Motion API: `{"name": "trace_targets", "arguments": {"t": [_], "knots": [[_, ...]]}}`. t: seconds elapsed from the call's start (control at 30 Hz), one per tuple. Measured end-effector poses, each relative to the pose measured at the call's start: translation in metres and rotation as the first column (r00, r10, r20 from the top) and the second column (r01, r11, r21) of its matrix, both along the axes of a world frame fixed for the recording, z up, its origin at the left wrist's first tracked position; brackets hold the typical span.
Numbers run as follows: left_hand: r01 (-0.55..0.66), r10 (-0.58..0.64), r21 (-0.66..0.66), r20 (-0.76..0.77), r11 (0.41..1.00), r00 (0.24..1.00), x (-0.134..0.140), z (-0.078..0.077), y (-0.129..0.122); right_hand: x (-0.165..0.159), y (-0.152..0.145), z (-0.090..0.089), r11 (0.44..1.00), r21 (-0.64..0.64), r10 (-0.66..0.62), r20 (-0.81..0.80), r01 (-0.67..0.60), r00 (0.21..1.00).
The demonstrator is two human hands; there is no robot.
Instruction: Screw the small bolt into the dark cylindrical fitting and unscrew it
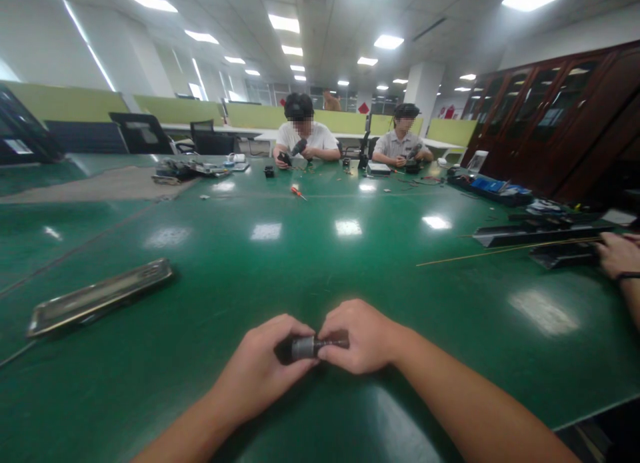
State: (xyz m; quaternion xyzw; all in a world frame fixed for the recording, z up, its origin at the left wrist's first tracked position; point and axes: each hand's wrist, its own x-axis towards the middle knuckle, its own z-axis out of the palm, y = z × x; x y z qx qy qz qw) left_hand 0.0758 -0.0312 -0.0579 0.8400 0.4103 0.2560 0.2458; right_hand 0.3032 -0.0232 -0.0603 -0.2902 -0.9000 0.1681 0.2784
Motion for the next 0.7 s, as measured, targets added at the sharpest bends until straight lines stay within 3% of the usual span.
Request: {"name": "trace_targets", "arguments": {"t": [0.7], "knots": [[-0.023, 0.023, 0.028, -0.006, 0.999, 1.0, -0.003, 0.0028, 0.0017, 0.0025, 0.0017, 0.002, 0.999, 0.027, -0.021, 0.036, 0.02, 0.999]]}}
